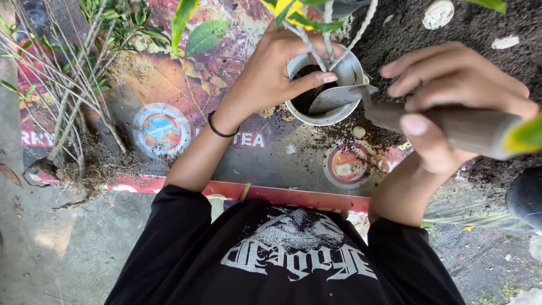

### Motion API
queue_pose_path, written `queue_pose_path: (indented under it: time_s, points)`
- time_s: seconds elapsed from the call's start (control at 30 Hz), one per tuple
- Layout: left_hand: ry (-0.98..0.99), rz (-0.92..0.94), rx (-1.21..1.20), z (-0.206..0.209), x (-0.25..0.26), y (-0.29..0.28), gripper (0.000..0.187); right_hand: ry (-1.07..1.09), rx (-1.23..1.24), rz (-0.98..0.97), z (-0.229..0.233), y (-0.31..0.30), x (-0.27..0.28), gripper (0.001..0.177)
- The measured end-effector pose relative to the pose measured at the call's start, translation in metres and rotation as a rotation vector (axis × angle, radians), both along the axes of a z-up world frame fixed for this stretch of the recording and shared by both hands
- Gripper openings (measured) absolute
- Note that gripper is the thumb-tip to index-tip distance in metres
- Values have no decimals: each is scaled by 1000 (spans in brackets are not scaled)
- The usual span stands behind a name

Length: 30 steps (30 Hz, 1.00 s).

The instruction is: Planting a small sapling into a white plastic cup with soil and decorative stones.

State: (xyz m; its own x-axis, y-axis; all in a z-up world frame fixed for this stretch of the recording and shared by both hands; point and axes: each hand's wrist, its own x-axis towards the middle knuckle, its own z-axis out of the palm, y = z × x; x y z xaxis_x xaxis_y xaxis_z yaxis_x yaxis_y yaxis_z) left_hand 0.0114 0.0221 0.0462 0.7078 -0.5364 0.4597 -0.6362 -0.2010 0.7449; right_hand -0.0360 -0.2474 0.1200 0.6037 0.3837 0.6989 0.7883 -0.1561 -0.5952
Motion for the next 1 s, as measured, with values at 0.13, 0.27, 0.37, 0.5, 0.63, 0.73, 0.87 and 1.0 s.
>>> queue_pose_path:
  time_s: [0.13,0.27,0.37,0.5,0.63,0.73,0.87,1.0]
  points:
    - [-57,28,-19,-5,-1,0,30,154,437,388,-18,7,3,19]
    - [-54,39,-19,-4,3,1,32,241,617,274,-21,27,-18,19]
    - [-43,18,-20,-2,5,3,29,237,716,69,-28,45,-22,20]
    - [-58,34,-11,-6,6,5,30,119,714,-72,-39,73,-22,21]
    - [-53,3,-24,1,8,14,30,212,711,-72,-30,92,-34,25]
    - [11,-8,-29,1,9,11,35,142,735,-43,-34,84,-36,23]
    - [-31,-13,-64,-2,8,12,35,22,692,5,-31,87,-43,24]
    - [-10,-22,-52,-2,13,13,32,51,545,36,-35,92,-47,25]
